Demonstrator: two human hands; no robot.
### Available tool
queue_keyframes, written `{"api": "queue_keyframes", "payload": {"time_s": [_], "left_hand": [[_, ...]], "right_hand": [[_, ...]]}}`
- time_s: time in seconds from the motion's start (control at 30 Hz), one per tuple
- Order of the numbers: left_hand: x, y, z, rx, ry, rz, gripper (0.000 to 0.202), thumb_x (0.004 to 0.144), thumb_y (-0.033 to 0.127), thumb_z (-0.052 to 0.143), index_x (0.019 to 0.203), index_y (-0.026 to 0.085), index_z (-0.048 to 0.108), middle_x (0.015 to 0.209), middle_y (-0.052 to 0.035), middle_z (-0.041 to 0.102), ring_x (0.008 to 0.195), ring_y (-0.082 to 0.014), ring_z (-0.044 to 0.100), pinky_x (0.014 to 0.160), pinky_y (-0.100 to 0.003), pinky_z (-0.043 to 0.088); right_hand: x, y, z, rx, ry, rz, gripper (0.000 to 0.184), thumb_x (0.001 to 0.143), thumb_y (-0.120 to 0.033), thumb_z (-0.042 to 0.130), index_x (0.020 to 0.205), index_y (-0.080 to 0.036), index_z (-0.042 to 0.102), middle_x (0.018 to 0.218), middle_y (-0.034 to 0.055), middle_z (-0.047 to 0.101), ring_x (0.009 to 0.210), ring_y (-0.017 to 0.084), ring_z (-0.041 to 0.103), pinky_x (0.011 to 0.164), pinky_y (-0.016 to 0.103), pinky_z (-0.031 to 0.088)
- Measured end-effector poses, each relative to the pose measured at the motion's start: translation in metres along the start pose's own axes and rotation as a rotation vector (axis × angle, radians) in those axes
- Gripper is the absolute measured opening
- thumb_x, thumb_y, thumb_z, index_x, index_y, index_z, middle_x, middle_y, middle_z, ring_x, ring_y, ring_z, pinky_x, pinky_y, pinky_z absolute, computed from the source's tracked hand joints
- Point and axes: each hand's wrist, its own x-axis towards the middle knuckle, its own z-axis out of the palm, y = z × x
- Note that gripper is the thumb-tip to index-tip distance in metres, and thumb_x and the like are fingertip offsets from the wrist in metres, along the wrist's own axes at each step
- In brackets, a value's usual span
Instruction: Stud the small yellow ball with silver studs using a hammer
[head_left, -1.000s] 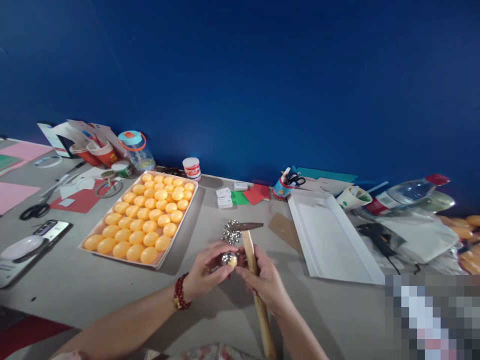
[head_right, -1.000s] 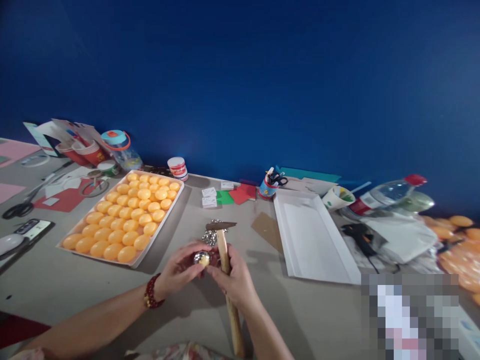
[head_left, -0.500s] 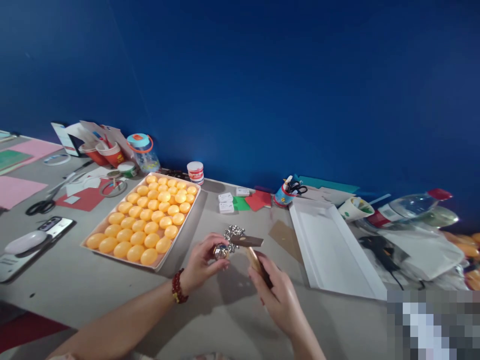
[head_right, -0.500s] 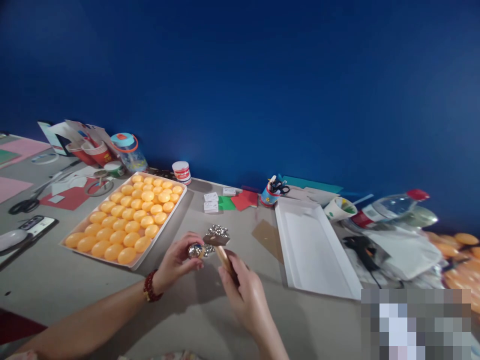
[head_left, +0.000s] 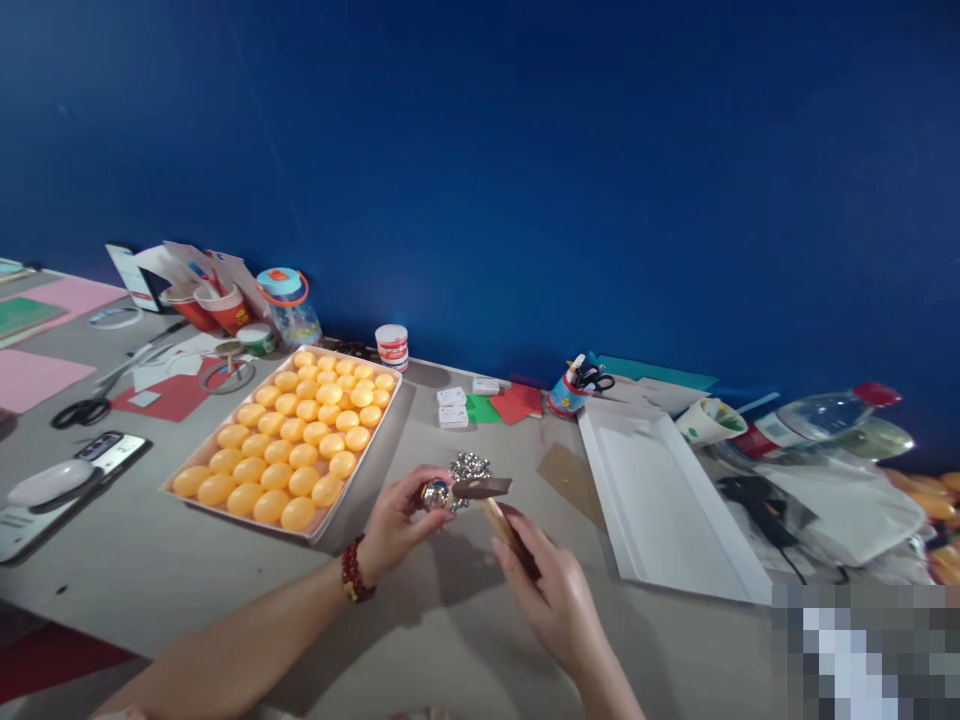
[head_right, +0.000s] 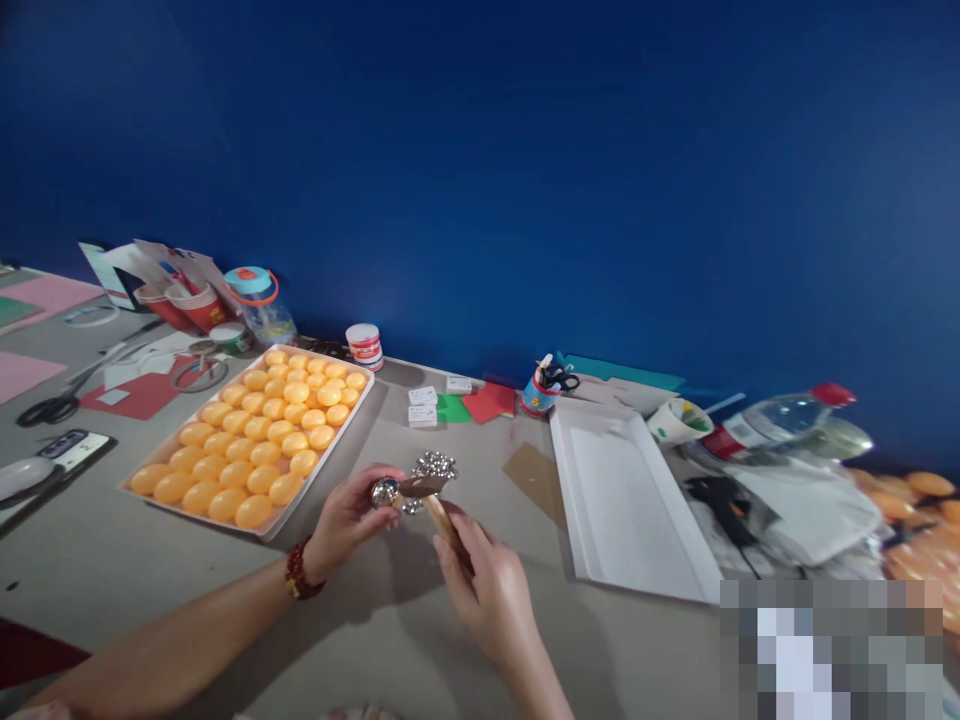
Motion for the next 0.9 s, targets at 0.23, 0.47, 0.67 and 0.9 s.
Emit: {"api": "queue_keyframes", "payload": {"time_s": [0.23,0.47,0.67,0.9], "left_hand": [[0.0007,-0.0021,-0.0001,0.045,0.010,0.005,0.032,0.083,0.029,0.071,0.112,0.018,0.063,0.106,-0.0098,0.064,0.065,-0.0107,0.060,0.061,-0.023,0.054],[0.0015,-0.0017,0.0009,0.077,0.002,0.003,0.032,0.082,0.029,0.071,0.112,0.019,0.064,0.105,-0.0094,0.066,0.067,-0.0114,0.060,0.062,-0.024,0.055],[0.0013,-0.0003,0.0016,0.099,0.008,-0.004,0.033,0.081,0.029,0.073,0.112,0.019,0.065,0.106,-0.0095,0.067,0.070,-0.0129,0.061,0.064,-0.024,0.054],[0.0005,-0.0037,0.0014,0.063,-0.012,-0.018,0.036,0.081,0.031,0.073,0.114,0.019,0.064,0.108,-0.0105,0.067,0.066,-0.0117,0.061,0.062,-0.024,0.054]], "right_hand": [[0.0002,-0.0021,0.0033,-0.041,0.019,-0.015,0.029,0.097,-0.031,0.046,0.118,-0.018,0.061,0.083,0.0080,0.072,0.064,0.018,0.067,0.057,0.023,0.050],[-0.0001,-0.0014,0.0043,-0.053,0.005,-0.042,0.032,0.096,-0.029,0.047,0.124,-0.019,0.059,0.086,0.0089,0.073,0.068,0.019,0.070,0.061,0.024,0.052],[-0.0006,-0.0017,0.0054,-0.045,0.016,-0.047,0.034,0.096,-0.029,0.047,0.126,-0.019,0.059,0.088,0.0098,0.074,0.072,0.020,0.071,0.063,0.025,0.053],[-0.0011,-0.0029,0.0065,-0.026,0.013,-0.049,0.034,0.096,-0.027,0.047,0.128,-0.019,0.058,0.093,0.0107,0.074,0.078,0.021,0.072,0.066,0.025,0.054]]}}
